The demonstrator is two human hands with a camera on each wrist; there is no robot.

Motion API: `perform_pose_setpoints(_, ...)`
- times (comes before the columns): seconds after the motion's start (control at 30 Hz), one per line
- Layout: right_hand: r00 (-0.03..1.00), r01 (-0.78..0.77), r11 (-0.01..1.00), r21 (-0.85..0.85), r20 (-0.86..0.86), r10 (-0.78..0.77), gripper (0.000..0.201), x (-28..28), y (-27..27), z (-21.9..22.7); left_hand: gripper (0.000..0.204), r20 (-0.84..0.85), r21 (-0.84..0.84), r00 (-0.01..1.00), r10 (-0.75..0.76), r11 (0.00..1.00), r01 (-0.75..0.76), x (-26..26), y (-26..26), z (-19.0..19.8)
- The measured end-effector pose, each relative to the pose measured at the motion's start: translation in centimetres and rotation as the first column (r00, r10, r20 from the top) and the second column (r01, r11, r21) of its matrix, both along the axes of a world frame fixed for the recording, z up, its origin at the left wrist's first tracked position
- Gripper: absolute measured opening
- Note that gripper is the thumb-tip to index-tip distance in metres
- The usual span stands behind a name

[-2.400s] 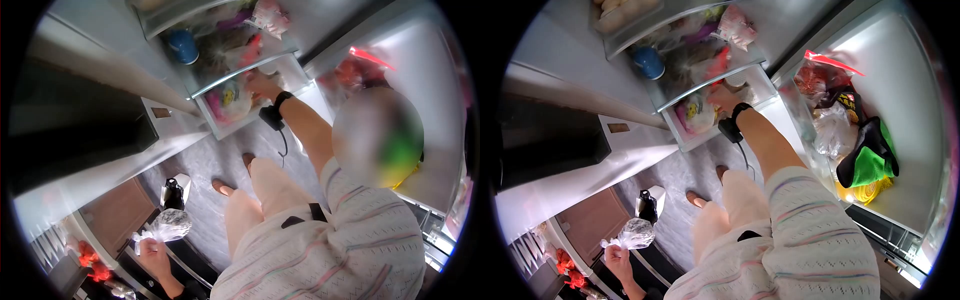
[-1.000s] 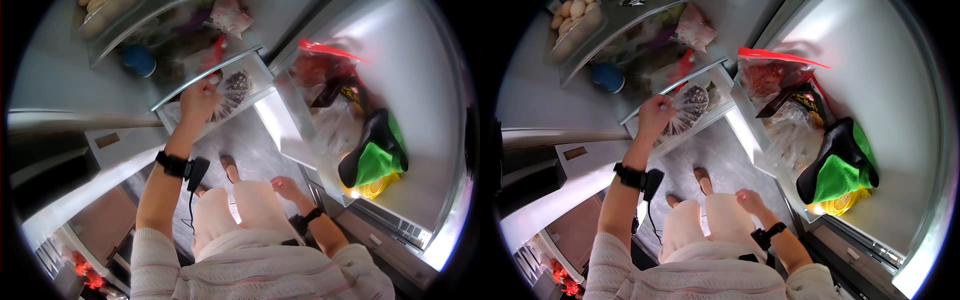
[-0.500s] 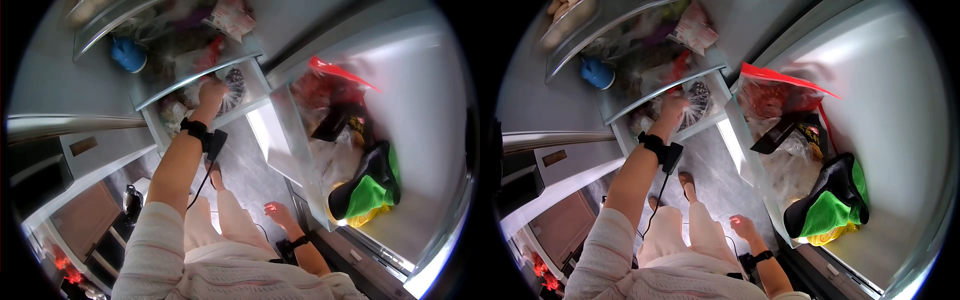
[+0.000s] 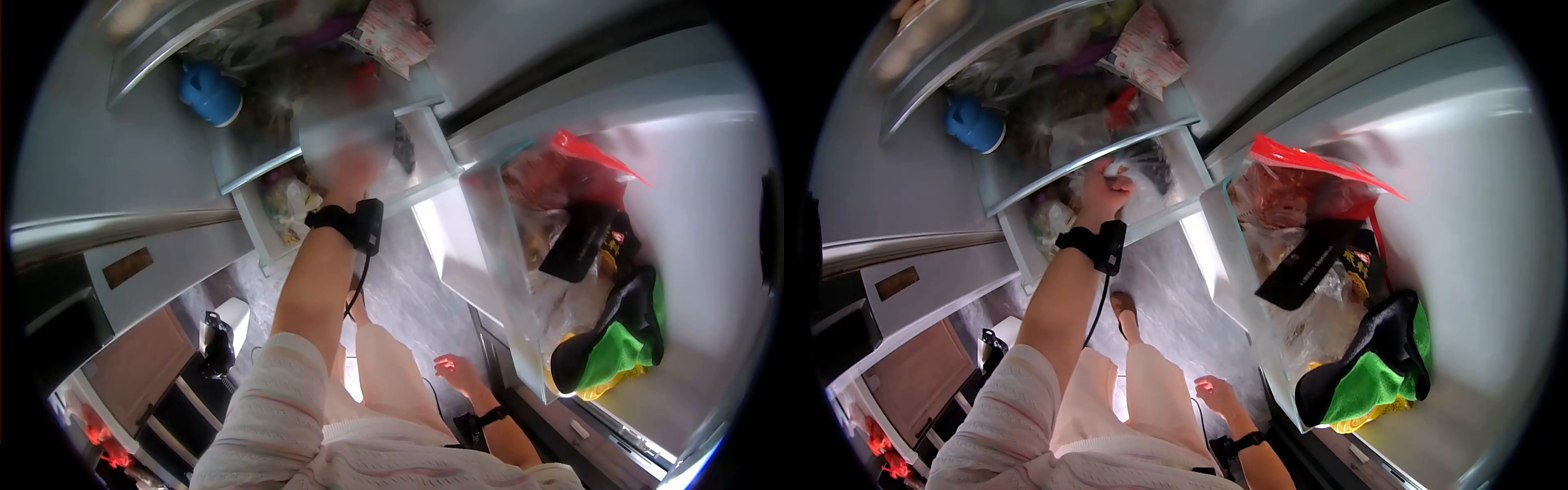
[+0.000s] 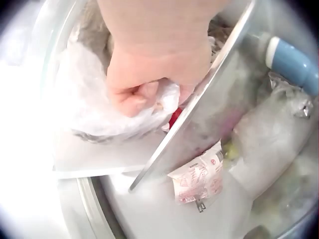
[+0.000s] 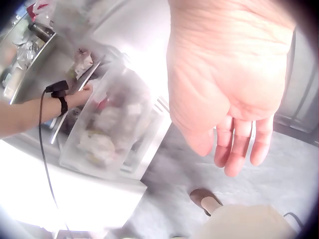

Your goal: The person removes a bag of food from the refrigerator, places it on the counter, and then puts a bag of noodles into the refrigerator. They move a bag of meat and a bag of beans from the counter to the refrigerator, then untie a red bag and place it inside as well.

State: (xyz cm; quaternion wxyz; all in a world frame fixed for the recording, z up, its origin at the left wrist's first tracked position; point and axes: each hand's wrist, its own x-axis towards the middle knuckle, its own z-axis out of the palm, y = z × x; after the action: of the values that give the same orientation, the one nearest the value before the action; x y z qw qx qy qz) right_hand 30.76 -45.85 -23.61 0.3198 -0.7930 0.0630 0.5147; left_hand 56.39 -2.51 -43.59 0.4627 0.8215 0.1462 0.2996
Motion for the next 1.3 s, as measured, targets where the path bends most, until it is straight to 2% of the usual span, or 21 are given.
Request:
perform_pose_setpoints(0.1, 1.000, 0.013, 1.000, 0.002, -0.025, -0.013, 0.021, -0.1, -0.3, 0.1, 0.021, -0.019, -0.308, 0.996, -0.089, 0.948, 0.079, 1.1, -0.7, 3.7)
perform_pose_setpoints(0.13, 0.999, 0.017, 1.000, -0.005, -0.041, -0.018, 0.021, 0.0, -0.4, 0.1, 0.021, -0.015, -0.306, 0.996, -0.088, 0.949, 0.080, 1.3, -0.6, 6.5)
perform_pose_setpoints(0.17, 0.999, 0.018, 1.000, -0.006, -0.039, -0.018, 0.021, 0.0, -0.5, 0.2, 0.021, 0.137, -0.788, 0.990, -0.043, 0.601, 0.135, 1.3, -0.5, 10.0)
perform_pose_setpoints(0.2, 0.998, 0.048, 0.999, -0.001, -0.047, -0.048, 0.022, -0.1, -0.8, 0.2, 0.021, 0.231, -0.973, 0.970, 0.081, 0.039, 0.229, 1.2, -0.4, 13.0)
perform_pose_setpoints(0.23, 0.995, 0.077, 0.997, 0.004, -0.056, -0.077, 0.022, -0.2, -1.1, 0.1, 0.022, 0.232, -0.789, 0.944, 0.236, -0.522, 0.324, 1.4, -0.4, 13.5)
perform_pose_setpoints(0.27, 0.995, 0.077, 0.997, -0.020, -0.068, -0.078, 0.022, -0.3, -1.3, -0.1, 0.021, 0.257, -0.737, 0.933, 0.251, -0.574, 0.357, 1.9, 0.1, 12.5)
perform_pose_setpoints(0.37, 0.987, 0.101, 0.993, -0.055, -0.117, -0.107, 0.023, -0.5, -1.7, -0.2, 0.021, 0.467, -0.775, 0.880, 0.085, -0.439, 0.454, 4.1, 1.5, 8.5)
perform_pose_setpoints(0.4, 0.987, 0.101, 0.993, -0.059, -0.121, -0.108, 0.023, -0.4, -1.7, -0.1, 0.019, 0.168, -0.907, 0.979, 0.115, -0.371, 0.199, 4.3, 1.3, 9.4)
perform_pose_setpoints(0.53, 0.986, 0.108, 0.993, -0.045, -0.126, -0.113, 0.021, 0.0, -1.0, 0.4, 0.016, 0.019, -0.931, 0.992, 0.125, -0.361, 0.063, 4.7, 1.1, 10.4)
perform_pose_setpoints(0.6, 0.986, 0.102, 0.994, -0.043, -0.126, -0.107, 0.020, 0.6, -0.5, 0.7, 0.012, 0.024, -0.983, 0.999, -0.024, -0.184, 0.019, 3.9, 1.1, 10.6)
perform_pose_setpoints(0.63, 0.988, 0.092, 0.995, -0.046, -0.124, -0.097, 0.021, 0.9, -0.2, 0.7, 0.012, 0.026, -0.983, 0.999, -0.025, -0.182, 0.021, 3.6, 1.1, 10.7)
perform_pose_setpoints(0.7, 0.989, 0.080, 0.996, -0.050, -0.123, -0.085, 0.021, 1.0, 0.0, 0.7, 0.011, -0.255, -0.955, 0.952, -0.167, 0.194, -0.222, 2.9, 1.0, 10.6)
perform_pose_setpoints(0.73, 0.988, 0.096, 0.995, -0.036, -0.114, -0.100, 0.021, 1.0, 0.1, 0.6, 0.011, -0.266, -0.930, 0.944, -0.197, 0.309, -0.198, 2.7, 0.9, 10.4)
perform_pose_setpoints(0.83, 0.986, 0.108, 0.994, -0.022, -0.127, -0.110, 0.021, 1.0, 0.6, 0.7, 0.009, -0.345, -0.870, 0.935, -0.079, 0.401, -0.287, 3.1, -0.1, 10.9)
perform_pose_setpoints(0.87, 0.983, 0.103, 0.994, -0.023, -0.147, -0.105, 0.021, 1.1, 0.8, 0.8, 0.009, -0.345, -0.870, 0.935, -0.078, 0.401, -0.288, 3.3, -0.2, 11.1)
perform_pose_setpoints(0.93, 0.984, 0.086, 0.996, -0.029, -0.152, -0.090, 0.021, 0.9, 0.6, 0.3, 0.009, 0.108, -0.982, 0.990, 0.092, -0.146, 0.121, 4.0, 0.0, 10.8)
perform_pose_setpoints(0.97, 0.984, 0.072, 0.997, -0.035, -0.159, -0.076, 0.021, 0.7, 0.4, 0.2, 0.009, 0.108, -0.982, 0.990, 0.094, -0.147, 0.121, 4.2, 0.0, 10.7)
perform_pose_setpoints(1.03, 0.983, 0.068, 0.996, -0.051, -0.166, -0.076, 0.021, 0.4, -0.1, -0.3, 0.012, 0.091, -0.945, 0.983, 0.159, -0.298, 0.135, 4.6, 0.1, 10.8)
perform_pose_setpoints(1.17, 0.986, 0.109, 0.994, -0.021, -0.127, -0.111, 0.020, -0.5, -1.1, -1.2, 0.011, 0.152, -0.942, 0.970, 0.189, -0.270, 0.200, 3.4, -0.5, 10.1)
perform_pose_setpoints(1.23, 0.991, 0.093, 0.996, -0.005, -0.100, -0.093, 0.019, -0.2, -0.9, -1.3, 0.016, 0.216, -0.906, 0.926, 0.310, -0.291, 0.308, 1.5, -1.3, 11.2)
perform_pose_setpoints(1.3, 0.994, 0.076, 0.997, 0.010, -0.078, -0.075, 0.019, 0.2, -0.5, -1.5, 0.025, 0.147, -0.934, 0.934, 0.325, -0.264, 0.239, 0.2, -1.7, 12.6)
